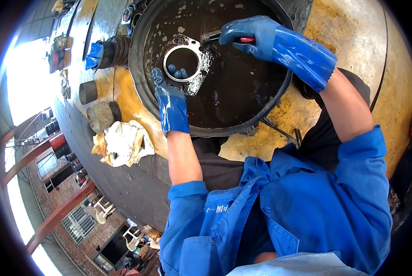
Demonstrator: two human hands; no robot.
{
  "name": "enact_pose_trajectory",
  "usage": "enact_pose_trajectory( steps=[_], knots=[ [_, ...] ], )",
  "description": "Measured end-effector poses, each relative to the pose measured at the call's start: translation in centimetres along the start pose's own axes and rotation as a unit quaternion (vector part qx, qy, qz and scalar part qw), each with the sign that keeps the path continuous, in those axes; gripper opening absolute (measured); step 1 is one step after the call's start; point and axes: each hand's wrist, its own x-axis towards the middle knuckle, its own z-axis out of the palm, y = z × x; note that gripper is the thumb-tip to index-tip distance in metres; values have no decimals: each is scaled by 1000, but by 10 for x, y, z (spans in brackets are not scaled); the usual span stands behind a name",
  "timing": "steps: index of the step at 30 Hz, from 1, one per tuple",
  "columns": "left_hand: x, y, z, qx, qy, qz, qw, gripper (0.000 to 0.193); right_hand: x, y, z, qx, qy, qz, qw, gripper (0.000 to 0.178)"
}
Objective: The person cleans metal mechanical parts, including a bearing and a housing, by scrubbing them with a brush inside a tub of dark liquid, turning the parts over to reach all sides.
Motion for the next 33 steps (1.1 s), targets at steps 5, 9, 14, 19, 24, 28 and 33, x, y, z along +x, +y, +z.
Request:
enact_pose_trajectory(
  steps=[5,9,14,19,24,28,33],
  knots=[
    [-15,-4,13,67,58,29,996,45,3,-8,-3,-30,22,21,999,26],
    [-14,-3,5,106,49,55,992,41,5,-9,0,-60,-5,46,997,25],
    [-23,-8,3,140,22,81,987,44,-2,-4,-3,-94,-12,27,995,30],
    [-36,-10,-11,113,51,59,991,42,4,-29,-20,-143,-118,74,980,32],
    [-42,6,11,166,18,145,975,46,5,-36,-22,-181,-218,95,954,37],
    [5,54,96,154,-131,326,924,58,5,-29,-26,-201,-267,119,935,38],
    [139,133,135,263,-81,371,887,59,10,-31,-22,-207,-260,108,937,38]
  ],
)
